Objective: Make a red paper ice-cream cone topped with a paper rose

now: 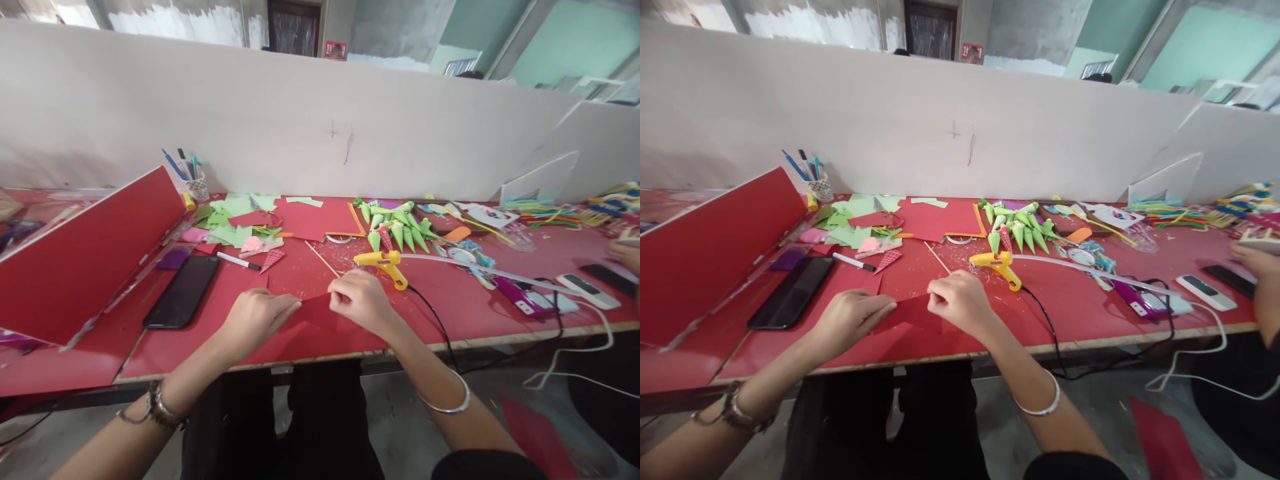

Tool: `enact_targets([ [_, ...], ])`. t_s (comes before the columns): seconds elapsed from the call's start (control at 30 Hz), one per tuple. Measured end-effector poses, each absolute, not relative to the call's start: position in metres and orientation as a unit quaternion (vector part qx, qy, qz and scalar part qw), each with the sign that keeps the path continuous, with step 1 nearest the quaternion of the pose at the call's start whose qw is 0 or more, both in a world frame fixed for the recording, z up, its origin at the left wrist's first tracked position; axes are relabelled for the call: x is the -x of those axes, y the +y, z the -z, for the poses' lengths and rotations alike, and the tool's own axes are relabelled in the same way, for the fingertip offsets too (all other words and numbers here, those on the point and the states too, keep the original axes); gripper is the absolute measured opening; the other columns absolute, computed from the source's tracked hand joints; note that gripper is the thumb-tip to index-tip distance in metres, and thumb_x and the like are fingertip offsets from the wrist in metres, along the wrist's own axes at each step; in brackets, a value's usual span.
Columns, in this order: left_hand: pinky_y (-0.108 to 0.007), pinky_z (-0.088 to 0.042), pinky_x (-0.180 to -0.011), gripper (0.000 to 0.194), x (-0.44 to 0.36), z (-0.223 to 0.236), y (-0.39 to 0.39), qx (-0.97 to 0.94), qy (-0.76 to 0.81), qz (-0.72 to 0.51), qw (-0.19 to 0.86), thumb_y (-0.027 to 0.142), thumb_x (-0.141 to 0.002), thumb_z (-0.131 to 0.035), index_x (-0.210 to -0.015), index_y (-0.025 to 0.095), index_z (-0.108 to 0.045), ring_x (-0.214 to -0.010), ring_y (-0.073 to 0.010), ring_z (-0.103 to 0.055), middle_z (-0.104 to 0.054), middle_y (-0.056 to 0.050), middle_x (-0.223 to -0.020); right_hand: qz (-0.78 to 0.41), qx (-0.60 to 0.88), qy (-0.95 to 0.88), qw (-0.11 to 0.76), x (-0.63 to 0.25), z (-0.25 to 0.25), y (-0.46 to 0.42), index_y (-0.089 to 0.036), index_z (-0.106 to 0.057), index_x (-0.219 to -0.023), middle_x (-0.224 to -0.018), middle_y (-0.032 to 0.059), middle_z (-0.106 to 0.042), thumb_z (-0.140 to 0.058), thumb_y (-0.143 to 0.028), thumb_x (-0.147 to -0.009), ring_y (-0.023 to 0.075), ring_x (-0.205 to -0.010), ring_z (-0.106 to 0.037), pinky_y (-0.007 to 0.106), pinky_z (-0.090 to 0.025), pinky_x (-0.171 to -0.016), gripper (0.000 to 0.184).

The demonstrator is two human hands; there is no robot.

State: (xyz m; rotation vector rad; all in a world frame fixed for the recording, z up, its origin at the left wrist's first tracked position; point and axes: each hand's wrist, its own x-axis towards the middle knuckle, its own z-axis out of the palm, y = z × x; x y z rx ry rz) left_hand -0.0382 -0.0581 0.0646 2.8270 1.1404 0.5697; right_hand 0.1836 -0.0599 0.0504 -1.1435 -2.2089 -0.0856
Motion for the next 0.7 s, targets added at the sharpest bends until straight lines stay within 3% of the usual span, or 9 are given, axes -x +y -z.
enact_targets([
  [0.1,-0.020,-0.022,-0.046,0.037,0.050,-0.068,-0.057,-0.887,0.404,-0.197,0.109,0.033,-0.088,-0.032,-0.058,0.016,-0.044,-0.045,-0.0086,-0.039,-0.039,0.004,-0.047,-0.012,0.503,-0.796,0.336,-0.202,-0.046,-0.058,-0.018,-0.052,-0.056,-0.051,-0.0026,-0.050,-0.043,-0.009,-0.066,0.0103,-0.052,-0.044,0.023,-0.033,-0.058,0.016],
  [0.17,-0.018,-0.023,-0.046,0.037,0.053,-0.071,-0.056,-0.856,0.423,-0.230,0.187,0.032,-0.087,-0.032,-0.055,0.016,-0.036,-0.045,-0.0069,-0.035,-0.033,0.006,-0.048,-0.106,0.529,-0.760,0.363,-0.206,-0.045,-0.058,-0.018,-0.054,-0.062,-0.056,-0.0018,-0.054,-0.044,-0.012,-0.069,0.0107,-0.053,-0.047,0.022,-0.035,-0.055,0.014],
  [0.27,-0.018,-0.024,-0.045,0.036,0.047,-0.069,-0.055,-0.814,0.428,-0.279,0.277,0.033,-0.086,-0.033,-0.054,0.017,-0.029,-0.046,-0.0065,-0.030,-0.027,0.006,-0.051,-0.307,0.461,-0.732,0.398,-0.197,-0.047,-0.063,-0.020,-0.056,-0.081,-0.071,0.0001,-0.059,-0.049,-0.023,-0.073,0.0132,-0.065,-0.054,0.023,-0.041,-0.061,0.011],
  [0.37,-0.018,-0.027,-0.047,0.035,0.035,-0.061,-0.056,-0.770,0.431,-0.326,0.341,0.034,-0.085,-0.033,-0.055,0.017,-0.030,-0.049,-0.0071,-0.029,-0.027,0.005,-0.053,-0.443,0.379,-0.683,0.440,-0.178,-0.050,-0.070,-0.023,-0.053,-0.096,-0.086,0.0021,-0.059,-0.056,-0.032,-0.069,0.0154,-0.075,-0.056,0.026,-0.044,-0.067,0.028],
  [0.47,-0.019,-0.029,-0.048,0.034,0.025,-0.051,-0.056,-0.744,0.428,-0.347,0.379,0.034,-0.084,-0.033,-0.055,0.017,-0.032,-0.050,-0.0075,-0.031,-0.028,0.005,-0.054,-0.455,0.364,-0.647,0.492,-0.166,-0.051,-0.073,-0.024,-0.050,-0.097,-0.089,0.0020,-0.057,-0.060,-0.031,-0.066,0.0149,-0.075,-0.055,0.025,-0.044,-0.067,0.034],
  [0.6,-0.020,-0.033,-0.052,0.034,0.020,-0.039,-0.054,-0.740,0.418,-0.340,0.403,0.035,-0.084,-0.035,-0.055,0.017,-0.038,-0.052,-0.0086,-0.037,-0.035,0.005,-0.054,-0.377,0.402,-0.663,0.507,-0.166,-0.049,-0.068,-0.021,-0.052,-0.080,-0.071,-0.0002,-0.055,-0.051,-0.025,-0.072,0.0134,-0.063,-0.051,0.024,-0.041,-0.056,0.009],
  [0.7,-0.024,-0.041,-0.069,0.021,0.019,-0.038,-0.054,-0.732,0.416,-0.364,0.398,0.033,-0.084,-0.040,-0.083,0.016,-0.052,-0.073,-0.0127,-0.050,-0.054,-0.001,-0.080,-0.270,0.458,-0.706,0.467,-0.169,-0.052,-0.065,-0.019,-0.047,-0.063,-0.057,-0.0022,-0.049,-0.048,-0.019,-0.072,0.0112,-0.054,-0.045,0.022,-0.034,-0.049,0.009],
])
